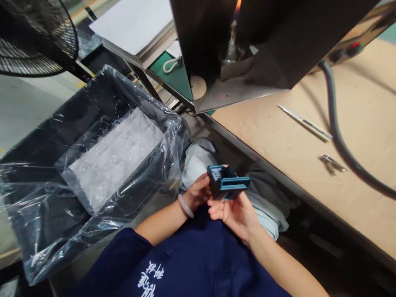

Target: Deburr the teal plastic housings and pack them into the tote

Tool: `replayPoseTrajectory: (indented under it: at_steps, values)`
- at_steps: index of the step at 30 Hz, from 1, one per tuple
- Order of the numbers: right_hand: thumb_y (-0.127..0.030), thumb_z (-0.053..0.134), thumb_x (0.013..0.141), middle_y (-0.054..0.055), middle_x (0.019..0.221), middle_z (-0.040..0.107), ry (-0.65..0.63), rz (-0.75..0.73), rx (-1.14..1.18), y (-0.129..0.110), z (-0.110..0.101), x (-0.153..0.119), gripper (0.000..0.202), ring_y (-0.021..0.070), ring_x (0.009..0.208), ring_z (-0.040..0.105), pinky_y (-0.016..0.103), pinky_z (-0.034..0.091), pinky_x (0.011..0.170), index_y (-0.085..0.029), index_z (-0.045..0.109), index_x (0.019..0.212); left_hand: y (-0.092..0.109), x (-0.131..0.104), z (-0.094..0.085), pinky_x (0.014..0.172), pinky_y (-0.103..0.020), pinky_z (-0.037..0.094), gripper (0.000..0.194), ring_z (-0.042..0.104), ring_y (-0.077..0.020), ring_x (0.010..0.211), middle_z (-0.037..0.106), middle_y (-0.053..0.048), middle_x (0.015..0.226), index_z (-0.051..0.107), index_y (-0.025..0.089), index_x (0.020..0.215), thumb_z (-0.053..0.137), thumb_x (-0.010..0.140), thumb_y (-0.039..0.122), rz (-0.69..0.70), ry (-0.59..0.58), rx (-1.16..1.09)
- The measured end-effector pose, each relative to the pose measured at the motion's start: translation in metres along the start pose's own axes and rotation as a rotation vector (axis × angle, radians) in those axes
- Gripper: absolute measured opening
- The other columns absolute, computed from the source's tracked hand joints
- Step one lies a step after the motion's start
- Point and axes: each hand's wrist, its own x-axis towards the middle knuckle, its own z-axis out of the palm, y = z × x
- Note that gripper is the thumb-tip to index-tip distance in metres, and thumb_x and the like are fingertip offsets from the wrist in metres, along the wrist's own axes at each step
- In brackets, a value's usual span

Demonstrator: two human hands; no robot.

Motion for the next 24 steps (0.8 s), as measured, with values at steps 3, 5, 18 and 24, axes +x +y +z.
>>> replayPoseTrajectory:
  at_steps: [3, 5, 18, 24]
  values:
    - [-0.072, 0.077, 0.082, 0.013, 0.084, 0.081, 0.023, 0.010, -0.037, 0.006, -0.008, -0.005, 0.058, 0.0212, 0.069, 0.079, 0.026, 0.064, 0.066, -0.015, 0.081, 0.090, -0.004, -0.006, 0.006, 0.060, -0.041, 0.060, 0.071, 0.072, -0.0254, 0.062, 0.079, -0.007, 0.085, 0.075, 0.025, 0.108, 0.079, 0.066, 0.081, 0.000, 0.040, -0.005]
    - [-0.074, 0.073, 0.084, 0.014, 0.082, 0.081, 0.043, 0.003, -0.080, 0.007, -0.013, -0.009, 0.061, 0.0219, 0.066, 0.078, 0.028, 0.064, 0.064, -0.014, 0.079, 0.086, -0.002, -0.009, 0.013, 0.078, -0.050, 0.064, 0.068, 0.078, -0.0349, 0.088, 0.080, -0.008, 0.088, 0.075, 0.025, 0.108, 0.083, 0.065, 0.078, 0.013, 0.075, -0.002]
    - [-0.068, 0.078, 0.085, 0.007, 0.102, 0.077, 0.421, -0.714, -0.398, -0.007, -0.023, -0.030, 0.052, 0.0207, 0.084, 0.076, 0.034, 0.067, 0.072, -0.025, 0.071, 0.112, 0.021, -0.035, 0.033, 0.094, -0.040, 0.061, 0.071, 0.074, -0.0234, 0.097, 0.074, -0.002, 0.102, 0.066, 0.024, 0.118, 0.099, 0.062, 0.051, 0.336, 0.359, 0.105]
    - [-0.059, 0.082, 0.086, 0.009, 0.129, 0.073, 0.382, -0.798, -0.588, -0.013, -0.013, -0.041, 0.055, 0.0231, 0.105, 0.074, 0.038, 0.064, 0.089, -0.032, 0.065, 0.132, 0.021, -0.037, 0.034, 0.094, -0.035, 0.058, 0.065, 0.070, -0.0198, 0.096, 0.071, 0.000, 0.102, 0.066, 0.026, 0.116, 0.099, 0.064, 0.047, 0.417, 0.365, 0.205]
